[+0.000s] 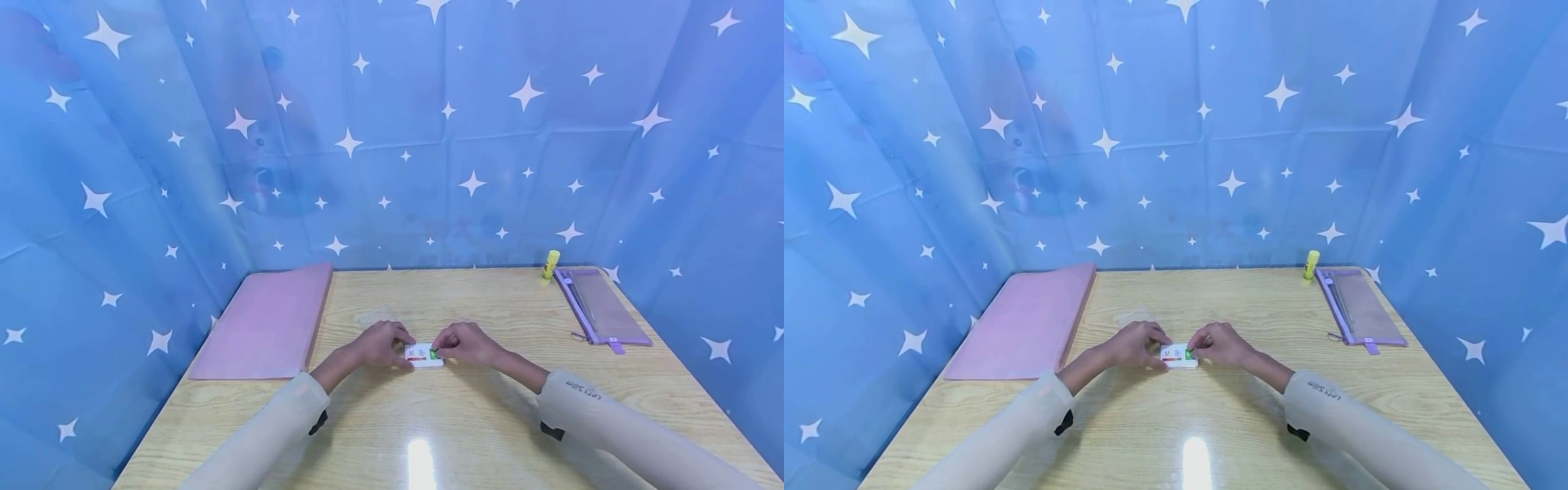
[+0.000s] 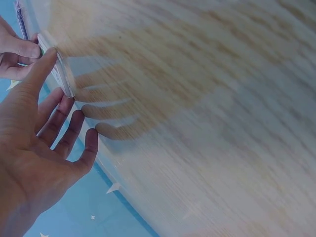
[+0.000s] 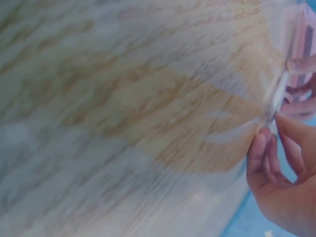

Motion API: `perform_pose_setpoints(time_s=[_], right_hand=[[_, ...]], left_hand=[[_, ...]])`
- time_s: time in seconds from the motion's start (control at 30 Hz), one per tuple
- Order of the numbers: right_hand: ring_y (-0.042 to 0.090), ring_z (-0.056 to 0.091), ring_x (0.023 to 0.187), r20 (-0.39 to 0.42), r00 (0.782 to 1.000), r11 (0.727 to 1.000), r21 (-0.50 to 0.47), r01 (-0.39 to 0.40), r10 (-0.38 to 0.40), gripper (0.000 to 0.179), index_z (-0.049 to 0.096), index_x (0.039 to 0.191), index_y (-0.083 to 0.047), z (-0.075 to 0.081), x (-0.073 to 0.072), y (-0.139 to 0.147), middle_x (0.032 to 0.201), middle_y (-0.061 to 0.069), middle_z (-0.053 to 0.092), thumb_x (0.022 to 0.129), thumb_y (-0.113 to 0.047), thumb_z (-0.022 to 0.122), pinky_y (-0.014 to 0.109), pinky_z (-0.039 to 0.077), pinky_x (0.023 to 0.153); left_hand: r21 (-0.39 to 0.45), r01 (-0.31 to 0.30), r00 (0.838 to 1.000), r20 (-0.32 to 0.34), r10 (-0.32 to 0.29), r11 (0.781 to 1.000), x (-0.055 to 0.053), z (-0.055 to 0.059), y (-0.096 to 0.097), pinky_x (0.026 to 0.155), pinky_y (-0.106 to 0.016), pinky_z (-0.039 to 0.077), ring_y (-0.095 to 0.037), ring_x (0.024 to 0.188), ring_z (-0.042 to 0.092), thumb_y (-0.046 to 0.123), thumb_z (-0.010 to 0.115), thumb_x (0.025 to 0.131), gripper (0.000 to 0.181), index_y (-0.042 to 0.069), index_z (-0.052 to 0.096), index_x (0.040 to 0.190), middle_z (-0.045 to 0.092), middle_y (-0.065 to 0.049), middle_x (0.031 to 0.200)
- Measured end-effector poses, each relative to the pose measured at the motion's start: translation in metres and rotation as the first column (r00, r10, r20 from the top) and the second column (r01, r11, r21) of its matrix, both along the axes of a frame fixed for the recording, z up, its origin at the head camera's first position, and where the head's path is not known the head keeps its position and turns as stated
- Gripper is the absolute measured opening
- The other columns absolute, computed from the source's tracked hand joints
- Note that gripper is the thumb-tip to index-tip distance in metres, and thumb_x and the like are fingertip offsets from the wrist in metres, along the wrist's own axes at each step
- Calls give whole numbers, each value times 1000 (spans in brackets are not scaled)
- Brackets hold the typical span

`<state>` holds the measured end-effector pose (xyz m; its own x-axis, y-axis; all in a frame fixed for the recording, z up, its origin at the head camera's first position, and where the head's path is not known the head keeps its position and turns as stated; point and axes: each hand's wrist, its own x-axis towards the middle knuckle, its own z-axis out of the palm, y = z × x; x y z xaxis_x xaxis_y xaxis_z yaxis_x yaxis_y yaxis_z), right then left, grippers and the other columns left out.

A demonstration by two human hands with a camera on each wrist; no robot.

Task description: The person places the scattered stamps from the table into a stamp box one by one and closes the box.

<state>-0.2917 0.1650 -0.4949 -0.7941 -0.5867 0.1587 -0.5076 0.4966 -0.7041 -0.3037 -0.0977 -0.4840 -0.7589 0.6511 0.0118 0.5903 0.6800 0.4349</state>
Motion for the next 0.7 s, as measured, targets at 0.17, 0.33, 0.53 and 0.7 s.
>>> perform_pose_setpoints(time_s=[0.17,0.33,0.53,0.7], right_hand=[[3,64,67,20,1000,1000,13,18,-18,6,79,97,-2,0,0,0,97,10,76,91,-3,77,20,46,56],[5,64,69,14,1000,1000,17,18,-19,6,79,97,-1,0,0,0,98,11,76,91,-2,77,20,46,57],[3,59,64,9,1000,999,34,20,-21,6,80,97,-3,1,-1,0,95,7,76,92,-4,77,19,42,55],[2,53,60,16,1000,999,30,18,-18,6,80,97,-4,1,-1,0,92,4,77,93,-6,77,19,39,54]], left_hand=[[4,0,1000,2,0,1000,0,-1,0,88,-25,51,-12,102,64,40,92,79,56,12,77,124,71,1,117],[9,-8,1000,15,8,1000,1,-1,0,87,-25,51,-12,102,64,40,92,79,55,12,77,124,71,2,117],[8,-12,1000,19,12,1000,2,1,1,88,-25,51,-11,102,64,39,92,79,55,12,77,124,71,1,118],[9,-8,1000,14,8,1000,3,3,0,88,-25,51,-13,103,64,38,92,80,55,11,76,125,71,0,119]])
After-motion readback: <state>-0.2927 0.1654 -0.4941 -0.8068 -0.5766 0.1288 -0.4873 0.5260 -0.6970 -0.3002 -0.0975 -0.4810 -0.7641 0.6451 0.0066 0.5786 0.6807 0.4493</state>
